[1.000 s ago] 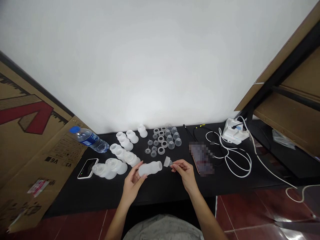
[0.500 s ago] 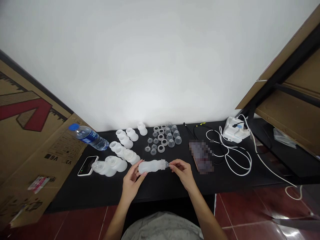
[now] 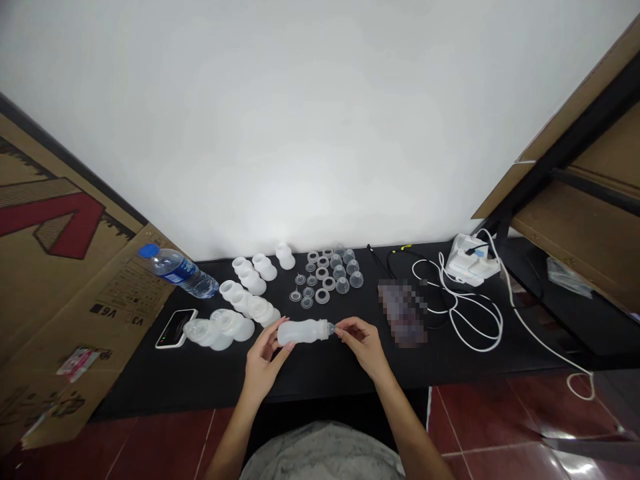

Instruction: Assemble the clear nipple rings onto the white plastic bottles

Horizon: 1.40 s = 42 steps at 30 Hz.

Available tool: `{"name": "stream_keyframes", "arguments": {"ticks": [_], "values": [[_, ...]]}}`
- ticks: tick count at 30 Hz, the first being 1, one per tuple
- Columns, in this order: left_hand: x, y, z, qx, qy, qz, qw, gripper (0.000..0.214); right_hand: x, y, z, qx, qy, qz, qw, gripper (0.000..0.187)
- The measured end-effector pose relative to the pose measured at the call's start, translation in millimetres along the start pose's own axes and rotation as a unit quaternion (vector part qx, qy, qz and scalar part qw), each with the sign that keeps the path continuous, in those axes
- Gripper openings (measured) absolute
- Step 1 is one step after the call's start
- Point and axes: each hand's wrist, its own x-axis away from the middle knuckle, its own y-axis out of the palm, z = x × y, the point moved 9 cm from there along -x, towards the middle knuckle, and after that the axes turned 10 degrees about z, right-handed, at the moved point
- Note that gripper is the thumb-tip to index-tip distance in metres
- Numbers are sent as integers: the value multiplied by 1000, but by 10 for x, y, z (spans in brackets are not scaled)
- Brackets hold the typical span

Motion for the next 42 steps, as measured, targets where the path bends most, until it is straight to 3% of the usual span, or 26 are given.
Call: {"name": "stream_keyframes", "arguments": {"ticks": [18,24,35,40,42], "values": [[-8,-19,-78,8,-23,4,1000,55,3,6,-43,18,-19,-5,1000,30],[7,-2,-69,3,-18,-8,1000,54,5,7,-33,43,-12,-4,999,39],[28,24,0,-6,4,-24,1000,50,82,136,-184,128,-63,-22,989,63],[32,21,-1,0,2,-24,1000,50,79,121,-149,127,-69,-16,989,64],[32,16,-12,2,-2,-21,1000,51,76,107,-150,108,-72,-12,991,56]]}}
